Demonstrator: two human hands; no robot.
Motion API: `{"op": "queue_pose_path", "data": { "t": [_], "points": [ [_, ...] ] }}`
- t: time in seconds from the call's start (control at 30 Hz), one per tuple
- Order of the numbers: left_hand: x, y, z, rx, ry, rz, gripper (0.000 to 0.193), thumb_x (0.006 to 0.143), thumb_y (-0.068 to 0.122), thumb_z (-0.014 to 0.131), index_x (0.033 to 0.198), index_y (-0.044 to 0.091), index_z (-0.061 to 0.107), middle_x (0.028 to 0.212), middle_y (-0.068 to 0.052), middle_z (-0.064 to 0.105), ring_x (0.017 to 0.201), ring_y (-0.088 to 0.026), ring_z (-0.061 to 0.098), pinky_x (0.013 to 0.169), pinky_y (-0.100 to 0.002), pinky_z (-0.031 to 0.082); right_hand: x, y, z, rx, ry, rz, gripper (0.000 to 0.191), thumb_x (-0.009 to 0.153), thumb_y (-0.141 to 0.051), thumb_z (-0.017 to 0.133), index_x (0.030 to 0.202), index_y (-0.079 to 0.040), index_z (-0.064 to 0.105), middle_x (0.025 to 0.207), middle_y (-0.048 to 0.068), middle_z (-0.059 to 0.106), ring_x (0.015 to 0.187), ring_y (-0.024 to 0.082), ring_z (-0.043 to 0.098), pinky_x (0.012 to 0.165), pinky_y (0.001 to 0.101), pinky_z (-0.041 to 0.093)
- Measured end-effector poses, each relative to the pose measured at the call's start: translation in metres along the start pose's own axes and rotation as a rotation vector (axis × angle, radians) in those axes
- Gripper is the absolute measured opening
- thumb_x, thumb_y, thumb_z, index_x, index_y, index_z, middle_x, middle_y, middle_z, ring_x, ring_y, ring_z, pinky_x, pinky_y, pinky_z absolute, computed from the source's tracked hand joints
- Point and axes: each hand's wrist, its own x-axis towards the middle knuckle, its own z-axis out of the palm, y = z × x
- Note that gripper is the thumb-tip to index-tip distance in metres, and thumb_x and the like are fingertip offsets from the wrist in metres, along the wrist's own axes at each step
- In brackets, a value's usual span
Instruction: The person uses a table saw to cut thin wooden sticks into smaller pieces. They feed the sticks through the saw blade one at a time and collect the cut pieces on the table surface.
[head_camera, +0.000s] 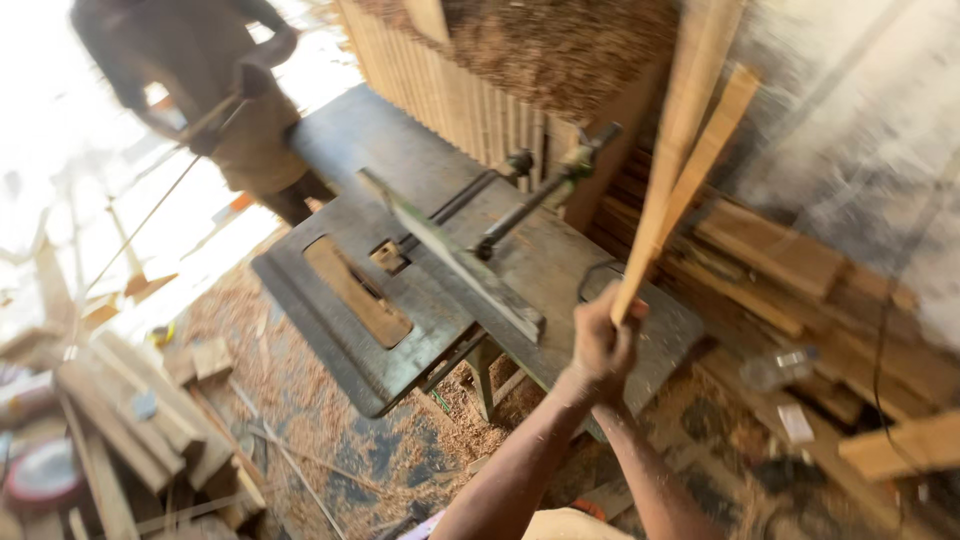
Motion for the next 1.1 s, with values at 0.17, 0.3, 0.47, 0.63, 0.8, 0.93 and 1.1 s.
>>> {"op": "queue_pose_path", "data": {
  "t": [0.17,0.3,0.47,0.63,0.8,0.93,1.1],
  "points": [
    [0.025,-0.017,0.027,0.164,0.016,-0.049,0.008,0.102,0.007,0.053,0.097,0.003,0.059,0.076,-0.021,0.065,0.071,-0.035,0.069,0.066,-0.042,0.053,0.024,0.027,-0.021,-0.053,0.119,-0.007,0.016,0.11,-0.019,0.051,0.111,-0.004,0.055,0.097,-0.004,0.05,0.084,0.008,0.051,0.076,0.0226,0.048],
    [0.02,-0.031,0.037,0.275,-0.061,-0.289,0.018,0.1,0.01,0.058,0.117,0.004,0.055,0.079,-0.023,0.065,0.075,-0.043,0.068,0.063,-0.05,0.053,0.031,0.042,-0.032,-0.103,0.102,0.035,0.017,0.109,-0.02,0.051,0.109,-0.004,0.057,0.093,-0.003,0.053,0.081,0.009,0.053,0.072,0.0246,0.049],
    [0.028,-0.035,0.037,0.312,-0.145,-0.381,0.025,0.099,0.01,0.054,0.124,0.005,0.052,0.078,-0.019,0.065,0.069,-0.041,0.069,0.061,-0.052,0.056,0.041,0.05,-0.034,-0.185,0.033,0.058,0.019,0.107,-0.021,0.051,0.106,-0.004,0.059,0.089,0.0,0.055,0.076,0.012,0.056,0.068,0.0271,0.05],
    [0.031,-0.039,0.035,0.354,-0.191,-0.389,0.031,0.098,0.01,0.057,0.128,0.005,0.049,0.081,-0.022,0.065,0.071,-0.044,0.068,0.063,-0.057,0.054,0.046,0.054,-0.027,-0.249,-0.059,0.081,0.02,0.106,-0.022,0.05,0.103,-0.005,0.062,0.084,0.002,0.058,0.071,0.014,0.058,0.064,0.0296,0.051],
    [0.029,-0.057,0.038,0.34,-0.037,-0.369,0.02,0.103,0.014,0.056,0.121,0.005,0.052,0.076,-0.023,0.066,0.076,-0.046,0.069,0.068,-0.055,0.056,0.037,0.051,-0.026,-0.321,-0.141,0.089,0.022,0.104,-0.023,0.05,0.101,-0.005,0.064,0.08,0.004,0.061,0.067,0.016,0.061,0.06,0.0321,0.052],
    [0.021,-0.068,0.035,0.348,0.0,-0.362,0.022,0.1,0.012,0.058,0.121,0.004,0.052,0.075,-0.023,0.065,0.077,-0.048,0.068,0.065,-0.055,0.055,0.026,0.048,-0.023,-0.384,-0.218,0.091,0.024,0.103,-0.023,0.05,0.098,-0.005,0.066,0.076,0.006,0.063,0.063,0.018,0.063,0.057,0.0341,0.053],
    [-0.001,-0.053,0.012,0.353,0.274,-0.216,0.016,0.114,0.019,0.054,0.109,0.003,0.051,0.07,-0.015,0.063,0.06,-0.028,0.066,0.053,-0.038,0.052,0.021,0.036,-0.018,-0.505,-0.395,0.077,0.027,0.101,-0.024,0.05,0.096,-0.006,0.068,0.072,0.008,0.066,0.059,0.02,0.065,0.053,0.0366,0.054]
  ]
}}
